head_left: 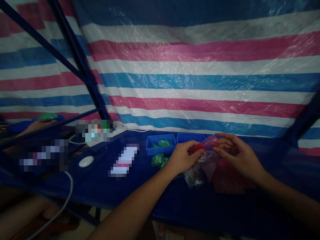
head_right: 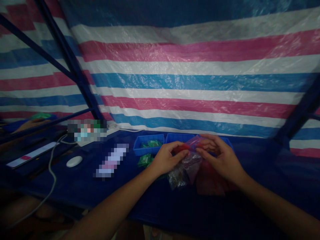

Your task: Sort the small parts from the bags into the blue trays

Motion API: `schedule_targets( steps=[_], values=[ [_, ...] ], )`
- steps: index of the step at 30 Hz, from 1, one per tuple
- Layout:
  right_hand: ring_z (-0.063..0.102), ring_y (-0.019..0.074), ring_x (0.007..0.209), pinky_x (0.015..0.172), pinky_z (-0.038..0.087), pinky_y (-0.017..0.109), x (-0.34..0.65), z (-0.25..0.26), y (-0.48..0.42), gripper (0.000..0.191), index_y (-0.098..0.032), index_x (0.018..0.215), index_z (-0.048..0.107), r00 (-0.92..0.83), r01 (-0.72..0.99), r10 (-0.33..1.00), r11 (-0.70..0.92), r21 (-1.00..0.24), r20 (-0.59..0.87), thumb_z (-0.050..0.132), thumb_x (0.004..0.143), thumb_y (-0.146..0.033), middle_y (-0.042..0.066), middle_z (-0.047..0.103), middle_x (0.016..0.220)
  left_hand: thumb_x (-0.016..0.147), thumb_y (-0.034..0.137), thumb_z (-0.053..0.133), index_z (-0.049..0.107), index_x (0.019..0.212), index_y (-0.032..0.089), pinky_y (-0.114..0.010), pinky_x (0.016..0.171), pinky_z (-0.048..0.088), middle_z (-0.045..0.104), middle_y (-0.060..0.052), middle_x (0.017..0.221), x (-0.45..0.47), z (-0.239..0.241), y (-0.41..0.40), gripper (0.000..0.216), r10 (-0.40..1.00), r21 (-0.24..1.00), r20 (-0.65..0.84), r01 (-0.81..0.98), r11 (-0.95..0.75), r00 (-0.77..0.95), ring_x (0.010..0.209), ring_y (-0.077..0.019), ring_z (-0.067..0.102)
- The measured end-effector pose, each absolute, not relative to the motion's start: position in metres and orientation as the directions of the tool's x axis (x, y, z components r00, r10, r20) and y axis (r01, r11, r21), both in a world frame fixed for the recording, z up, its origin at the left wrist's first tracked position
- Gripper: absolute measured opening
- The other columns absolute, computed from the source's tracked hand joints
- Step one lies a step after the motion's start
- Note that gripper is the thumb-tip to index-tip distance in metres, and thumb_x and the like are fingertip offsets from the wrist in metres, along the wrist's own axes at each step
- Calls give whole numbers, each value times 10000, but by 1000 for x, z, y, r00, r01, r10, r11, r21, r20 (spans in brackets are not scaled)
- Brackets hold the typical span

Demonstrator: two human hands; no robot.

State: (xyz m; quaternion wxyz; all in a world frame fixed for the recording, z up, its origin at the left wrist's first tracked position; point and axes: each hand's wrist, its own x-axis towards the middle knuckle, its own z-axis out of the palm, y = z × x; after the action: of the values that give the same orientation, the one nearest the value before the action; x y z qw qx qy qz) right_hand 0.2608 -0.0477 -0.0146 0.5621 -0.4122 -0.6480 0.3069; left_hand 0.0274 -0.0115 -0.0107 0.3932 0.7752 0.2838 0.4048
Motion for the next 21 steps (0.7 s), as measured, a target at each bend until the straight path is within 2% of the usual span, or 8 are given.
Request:
schedule_targets(
  steps=[3, 5, 7, 10, 14, 17, 21],
  values=[
    [763, 241, 963, 881, 637, 381, 262, -13, -45, 561, -304, 1349, 612, -50, 111, 907, 421, -900, 418, 843, 861, -455, 47, 791, 1029, 980, 399, 673, 651, 1273, 161, -308, 807, 581, 770, -98, 1058, 28, -15, -7, 378, 795, 901, 383, 0, -434, 472, 908, -205, 744],
    [760, 220, 901, 828, 638, 345, 263, -14, -44, 547, -300, 1342, 620, -50, 64, 921, 390, -919, 387, 845, 863, -438, 32, 789, 979, 977, 413, 679, 601, 1352, 176, -340, 827, 599, 758, -105, 1096, 28, -14, -8, 450, 805, 889, 406, 16, -458, 433, 938, -219, 745],
    [754, 201, 842, 776, 637, 315, 264, -15, -42, 532, -299, 1331, 631, -33, 32, 933, 360, -932, 359, 852, 860, -415, 20, 783, 952, 955, 440, 707, 611, 1365, 208, -396, 924, 596, 723, -115, 1211, 27, -10, -11, 480, 764, 801, 507, 111, -589, 400, 1069, -250, 717],
    [746, 192, 771, 720, 641, 309, 266, -15, -41, 519, -303, 1307, 647, -4, 1, 945, 328, -945, 328, 866, 847, -402, 14, 784, 942, 871, 492, 799, 639, 1375, 255, -486, 1165, 469, 599, -125, 1444, 26, -2, -17, 580, 612, 581, 674, 215, -785, 415, 1352, -301, 572],
    [743, 192, 730, 690, 646, 321, 267, -14, -40, 545, -301, 1306, 649, 29, -31, 954, 300, -953, 299, 881, 826, -414, 18, 795, 968, 772, 565, 866, 606, 1453, 303, -578, 1267, 316, 383, -127, 1655, 24, 0, -18, 775, 498, 398, 743, 302, -866, 448, 1532, -360, 364],
    [758, 198, 757, 709, 650, 322, 267, -13, -41, 577, -299, 1310, 648, 51, -38, 958, 284, -958, 282, 898, 804, -422, 17, 797, 989, 798, 534, 853, 699, 1342, 307, -620, 1276, 267, 339, -104, 1689, 23, -4, -13, 609, 433, 300, 767, 331, -895, 475, 1565, -376, 297],
    [770, 213, 774, 710, 657, 339, 264, -13, -43, 623, -296, 1334, 636, 54, -40, 959, 280, -959, 277, 907, 789, -430, 23, 797, 996, 807, 470, 861, 776, 1176, 263, -611, 1271, 282, 455, -115, 1617, 22, -9, -10, 432, 384, 247, 775, 318, -915, 502, 1559, -372, 304]
  ],
)
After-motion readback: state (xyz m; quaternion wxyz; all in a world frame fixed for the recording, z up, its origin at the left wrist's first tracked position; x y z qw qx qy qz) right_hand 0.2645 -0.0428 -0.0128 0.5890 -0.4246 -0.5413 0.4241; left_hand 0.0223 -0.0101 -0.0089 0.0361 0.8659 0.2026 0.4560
